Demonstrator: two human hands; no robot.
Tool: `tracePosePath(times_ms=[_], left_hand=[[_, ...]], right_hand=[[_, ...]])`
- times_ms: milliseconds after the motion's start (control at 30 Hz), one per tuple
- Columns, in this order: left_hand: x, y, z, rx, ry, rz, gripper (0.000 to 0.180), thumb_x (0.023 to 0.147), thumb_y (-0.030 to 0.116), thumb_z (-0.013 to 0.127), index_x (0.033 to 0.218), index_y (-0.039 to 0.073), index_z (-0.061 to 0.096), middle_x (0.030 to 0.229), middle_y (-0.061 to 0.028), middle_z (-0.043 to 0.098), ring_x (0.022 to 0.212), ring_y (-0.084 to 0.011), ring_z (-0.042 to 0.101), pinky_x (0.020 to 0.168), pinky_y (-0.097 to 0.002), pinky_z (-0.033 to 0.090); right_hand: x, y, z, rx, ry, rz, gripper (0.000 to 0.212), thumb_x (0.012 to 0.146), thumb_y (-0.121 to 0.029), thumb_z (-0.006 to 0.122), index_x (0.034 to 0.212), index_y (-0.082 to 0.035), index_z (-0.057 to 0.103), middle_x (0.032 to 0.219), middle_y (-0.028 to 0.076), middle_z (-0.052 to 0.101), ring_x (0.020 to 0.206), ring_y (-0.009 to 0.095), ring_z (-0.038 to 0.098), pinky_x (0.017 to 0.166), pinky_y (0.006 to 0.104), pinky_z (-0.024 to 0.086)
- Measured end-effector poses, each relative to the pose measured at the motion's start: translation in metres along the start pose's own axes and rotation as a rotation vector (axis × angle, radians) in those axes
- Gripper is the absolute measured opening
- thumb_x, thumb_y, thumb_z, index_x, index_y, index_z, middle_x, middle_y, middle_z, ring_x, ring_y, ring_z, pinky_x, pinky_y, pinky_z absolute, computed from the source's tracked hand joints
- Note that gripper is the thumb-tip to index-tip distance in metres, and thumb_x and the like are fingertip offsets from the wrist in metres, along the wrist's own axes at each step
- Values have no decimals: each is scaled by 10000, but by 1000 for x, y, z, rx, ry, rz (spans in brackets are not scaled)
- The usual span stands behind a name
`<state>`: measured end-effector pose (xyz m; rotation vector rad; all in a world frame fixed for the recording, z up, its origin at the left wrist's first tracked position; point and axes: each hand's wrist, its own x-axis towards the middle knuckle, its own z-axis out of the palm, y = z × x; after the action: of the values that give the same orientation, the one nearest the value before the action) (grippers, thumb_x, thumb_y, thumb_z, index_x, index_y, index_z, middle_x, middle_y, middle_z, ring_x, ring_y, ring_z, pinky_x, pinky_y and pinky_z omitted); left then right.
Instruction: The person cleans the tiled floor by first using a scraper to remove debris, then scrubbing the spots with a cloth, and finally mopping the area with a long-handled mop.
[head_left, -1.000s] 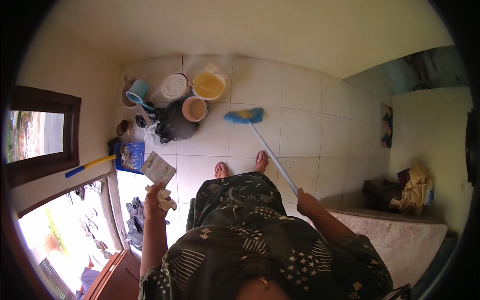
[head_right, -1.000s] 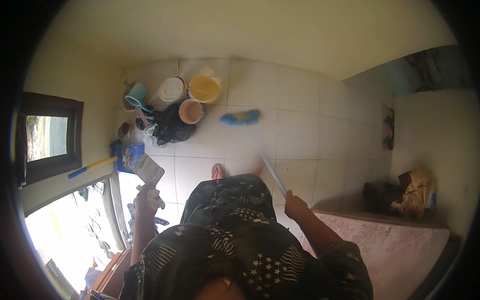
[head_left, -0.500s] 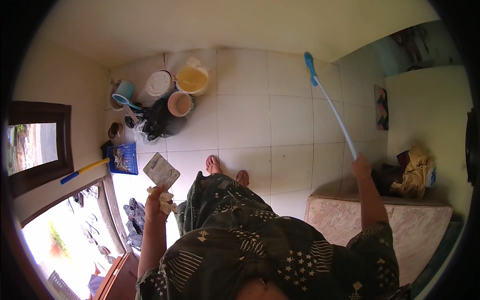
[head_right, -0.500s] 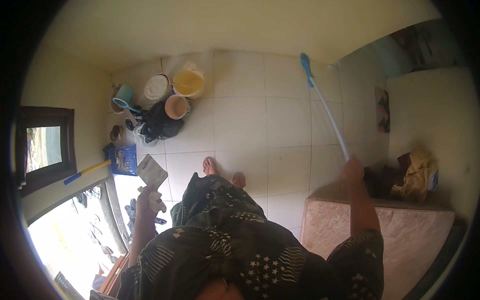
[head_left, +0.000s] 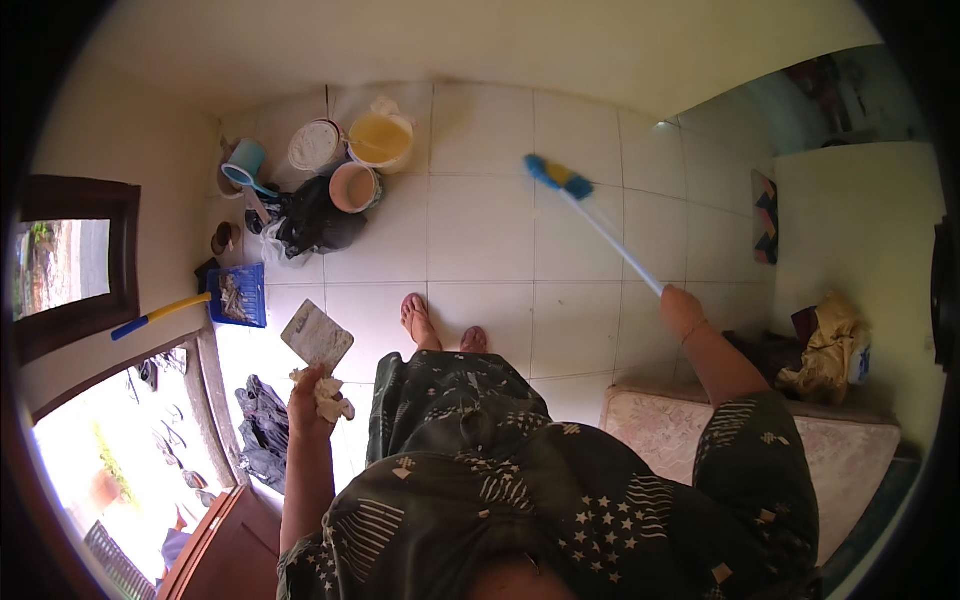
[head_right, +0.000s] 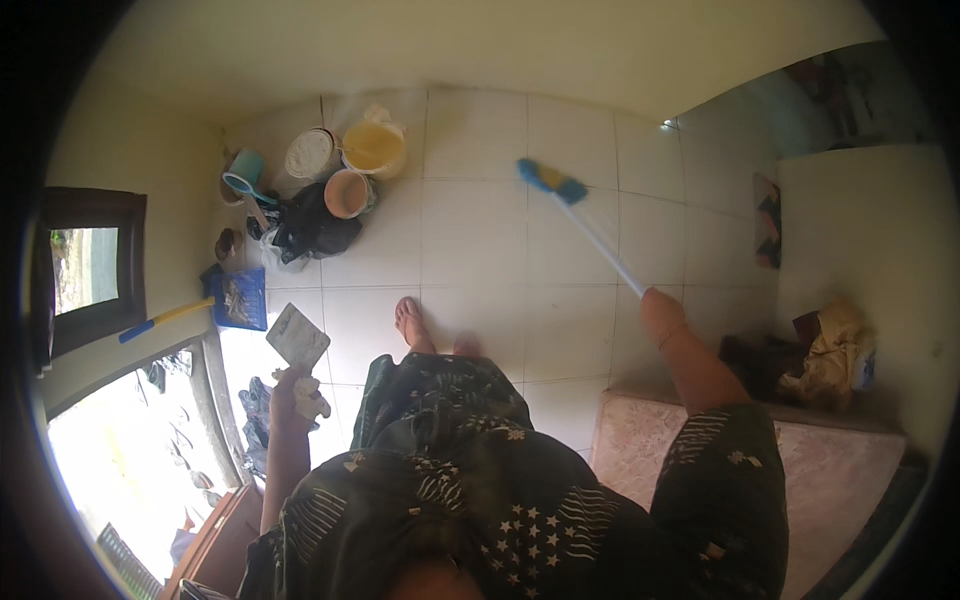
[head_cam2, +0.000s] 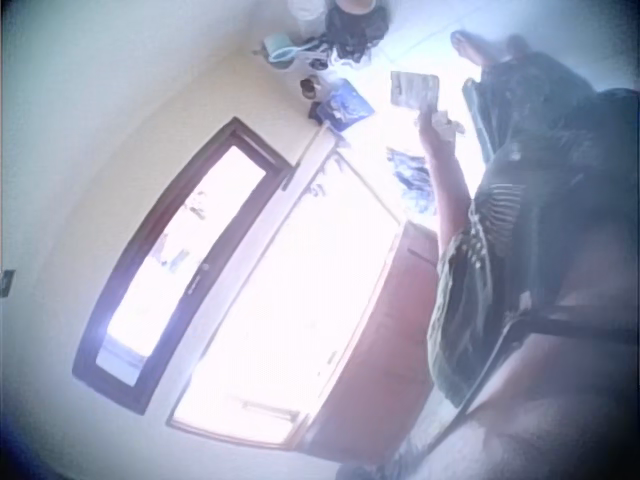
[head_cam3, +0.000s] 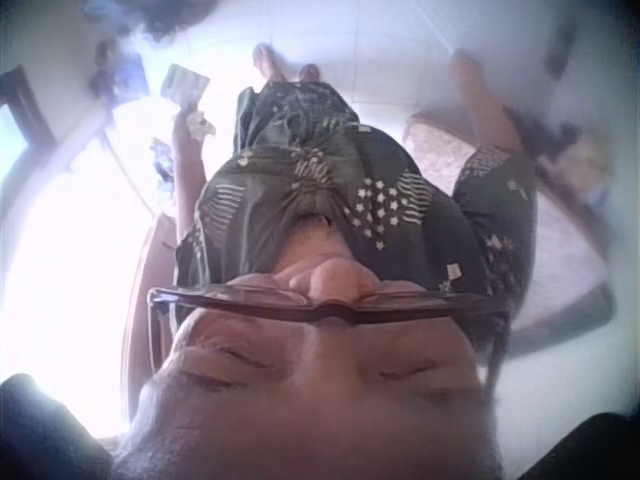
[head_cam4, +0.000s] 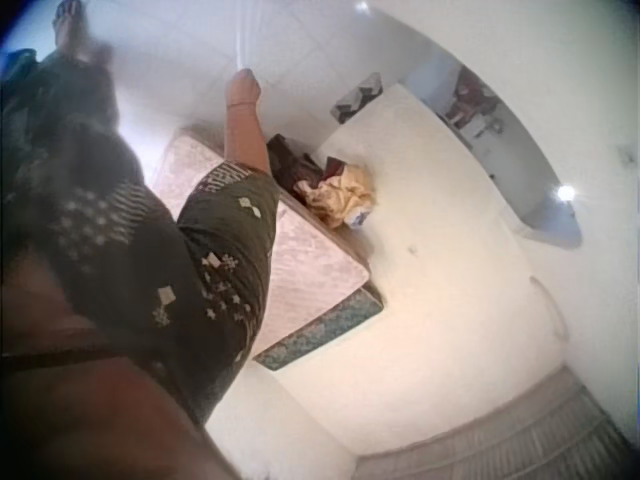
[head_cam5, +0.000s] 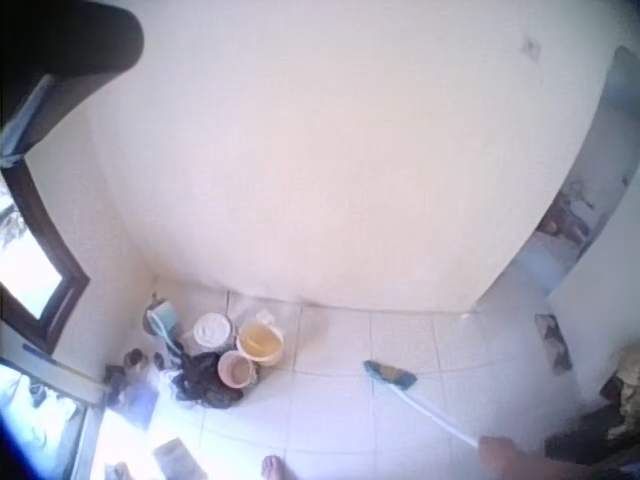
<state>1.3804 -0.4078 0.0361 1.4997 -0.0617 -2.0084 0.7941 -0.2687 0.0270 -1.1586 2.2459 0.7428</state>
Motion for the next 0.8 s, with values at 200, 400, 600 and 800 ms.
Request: tracePosePath(times_ms=[200,400,600,800], left_hand=[[9,-17,5,-29,4,55,152,798,148,590,906,64,524,642,-68,567,501,-186,561,426,-311,475],[7,-35,-17,-72,-39,62,129,807,147,571,891,61,525,657,-56,563,520,-180,568,439,-301,476],[-25,-42,-17,-45,76,62,133,810,155,571,890,60,525,654,-72,570,509,-189,560,439,-309,472],[-44,-46,-56,-84,95,97,149,806,162,578,895,58,520,654,-68,562,501,-187,552,432,-323,466]], right_hand=[[-95,-4,-8,175,-48,-5,236,793,-205,558,897,6,579,823,213,598,779,367,586,715,434,462],[-65,23,-48,123,257,0,215,788,-218,561,835,-12,600,798,204,591,762,366,577,696,449,452],[76,-52,-91,-52,318,44,232,840,-131,445,900,-29,645,891,164,634,816,290,622,693,381,502],[57,-92,-80,-236,235,-126,211,807,-106,469,841,-18,657,839,144,647,774,290,630,659,370,509]])
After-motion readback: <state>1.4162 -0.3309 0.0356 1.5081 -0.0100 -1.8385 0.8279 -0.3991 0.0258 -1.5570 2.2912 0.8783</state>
